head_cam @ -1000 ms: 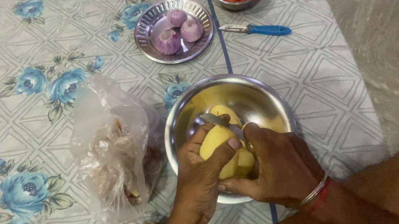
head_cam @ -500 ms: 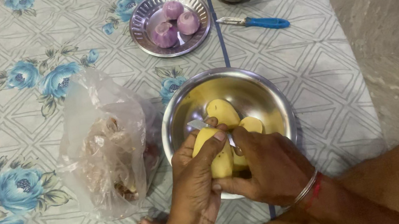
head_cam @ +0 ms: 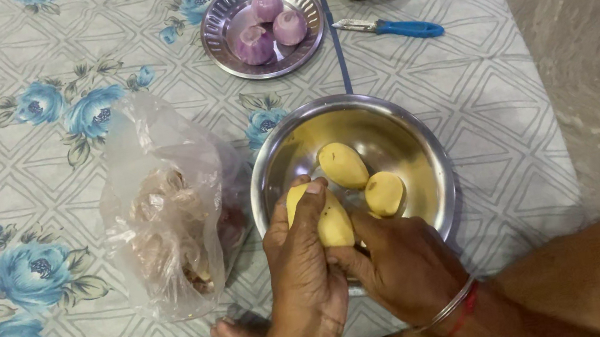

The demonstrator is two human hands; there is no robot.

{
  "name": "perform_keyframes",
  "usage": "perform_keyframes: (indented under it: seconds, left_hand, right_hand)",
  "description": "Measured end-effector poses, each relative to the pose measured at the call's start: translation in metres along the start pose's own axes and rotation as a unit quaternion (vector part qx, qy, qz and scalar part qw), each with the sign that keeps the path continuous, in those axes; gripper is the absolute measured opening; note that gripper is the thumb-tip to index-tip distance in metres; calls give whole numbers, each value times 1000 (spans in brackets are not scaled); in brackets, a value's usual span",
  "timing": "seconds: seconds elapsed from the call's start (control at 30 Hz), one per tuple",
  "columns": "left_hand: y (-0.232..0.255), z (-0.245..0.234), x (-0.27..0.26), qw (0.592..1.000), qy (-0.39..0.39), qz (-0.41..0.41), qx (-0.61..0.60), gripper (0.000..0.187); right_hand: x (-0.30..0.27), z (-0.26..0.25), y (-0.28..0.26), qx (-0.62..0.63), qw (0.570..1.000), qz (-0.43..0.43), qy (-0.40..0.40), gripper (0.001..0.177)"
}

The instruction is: The person peels potatoes using a peeler and places them into a metal bowl. They then use a knife to cut the peeled potatoes into smaller pieces.

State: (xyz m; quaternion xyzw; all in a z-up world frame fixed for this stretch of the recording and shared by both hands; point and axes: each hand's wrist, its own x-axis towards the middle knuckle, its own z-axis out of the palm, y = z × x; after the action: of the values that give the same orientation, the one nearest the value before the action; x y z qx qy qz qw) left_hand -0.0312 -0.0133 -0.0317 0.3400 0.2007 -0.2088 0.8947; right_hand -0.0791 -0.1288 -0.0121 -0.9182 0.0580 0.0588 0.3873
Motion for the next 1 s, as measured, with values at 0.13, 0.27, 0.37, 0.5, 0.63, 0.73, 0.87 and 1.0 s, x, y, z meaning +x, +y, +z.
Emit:
perform_keyframes:
  seconds: [0.13, 0.27, 0.37, 0.5, 0.63, 0.73, 0.87, 1.0]
  left_hand:
    - [6, 0, 5, 991, -91, -39, -91, 40]
    - [23, -2, 11, 968, -213, -109, -71, 45]
    - [28, 1, 14, 968, -210, -140, 4, 51]
    - [21, 6, 12, 977, -180, -67, 96, 71]
    - [20, 10, 6, 978, -169, -30, 115, 80]
    - [19, 10, 4, 976, -168, -7, 138, 83]
    - [19, 10, 6, 974, -183, -5, 136, 83]
    - [31, 7, 7, 969, -218, -49, 102, 82]
  right_hand:
    - [8, -2, 13, 63, 998, 17, -8, 42]
    - [17, -15, 35, 150, 988, 3, -38, 51]
    - [16, -11, 47, 181, 982, 52, -28, 58]
    - [12, 1, 58, 268, 956, 111, -43, 67]
    - [12, -6, 58, 284, 953, 94, -56, 64]
    - [8, -8, 51, 240, 968, 62, -25, 63]
    - [10, -10, 51, 214, 970, 118, -16, 67]
    - [19, -13, 62, 288, 949, 113, -62, 72]
